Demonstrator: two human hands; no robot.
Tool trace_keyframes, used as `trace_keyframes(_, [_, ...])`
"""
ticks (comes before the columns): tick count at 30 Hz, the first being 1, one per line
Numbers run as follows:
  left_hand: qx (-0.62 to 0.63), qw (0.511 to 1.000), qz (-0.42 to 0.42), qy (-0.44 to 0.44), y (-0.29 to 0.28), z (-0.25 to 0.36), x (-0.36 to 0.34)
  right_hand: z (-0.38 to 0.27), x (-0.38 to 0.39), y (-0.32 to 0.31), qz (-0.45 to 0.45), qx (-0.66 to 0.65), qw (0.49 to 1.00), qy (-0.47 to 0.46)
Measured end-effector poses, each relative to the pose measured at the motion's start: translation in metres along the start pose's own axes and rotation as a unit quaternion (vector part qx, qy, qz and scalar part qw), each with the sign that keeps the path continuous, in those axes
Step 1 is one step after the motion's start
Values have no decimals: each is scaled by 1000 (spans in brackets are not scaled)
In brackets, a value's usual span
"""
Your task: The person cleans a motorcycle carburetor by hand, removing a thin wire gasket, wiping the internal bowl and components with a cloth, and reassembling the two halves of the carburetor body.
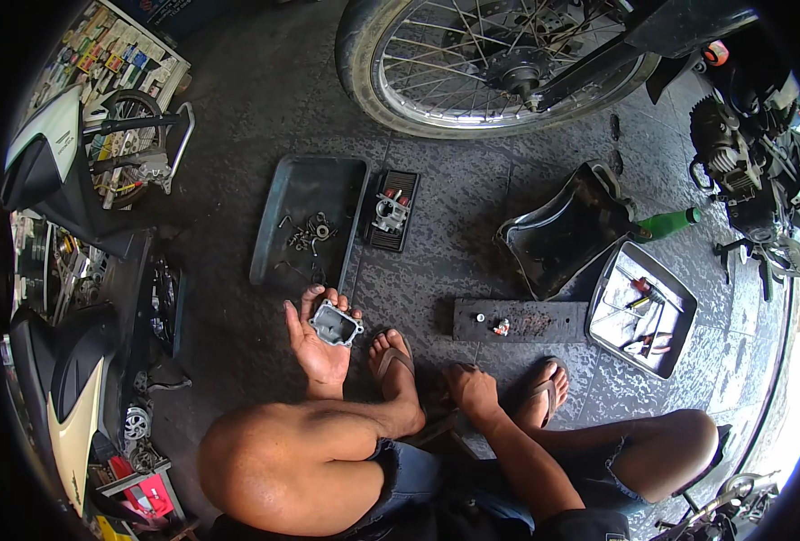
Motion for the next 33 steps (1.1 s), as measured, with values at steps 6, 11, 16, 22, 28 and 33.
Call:
trace_keyframes(6, [8,1000,-9,-11,6,-7,-3,-36,2,-13,109,-7,983,-149])
trace_keyframes(11, [53,997,-32,-54,20,-9,-4,-78,-14,-103,148,-204,959,-130])
trace_keyframes(16, [110,982,-77,-131,44,-12,-8,-128,-33,-171,172,-326,913,-174])
trace_keyframes(22, [174,959,-112,-195,84,-15,-16,-160,-51,-173,88,-422,869,-242])
trace_keyframes(28, [-61,989,-80,-105,87,-15,-27,-146,-59,-150,60,-630,748,-198])
trace_keyframes(33, [-250,959,-131,-40,102,-7,-32,-145,-60,-147,43,-698,684,-208])
Point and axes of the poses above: each hand's wrist, its own x-axis away from the middle knuckle, its own y-axis out of the palm, z = x × y, the point moved 10 cm from there along -x, towards the middle knuckle, and after that the axes turned 1 degree about y, right-handed, at the moved point
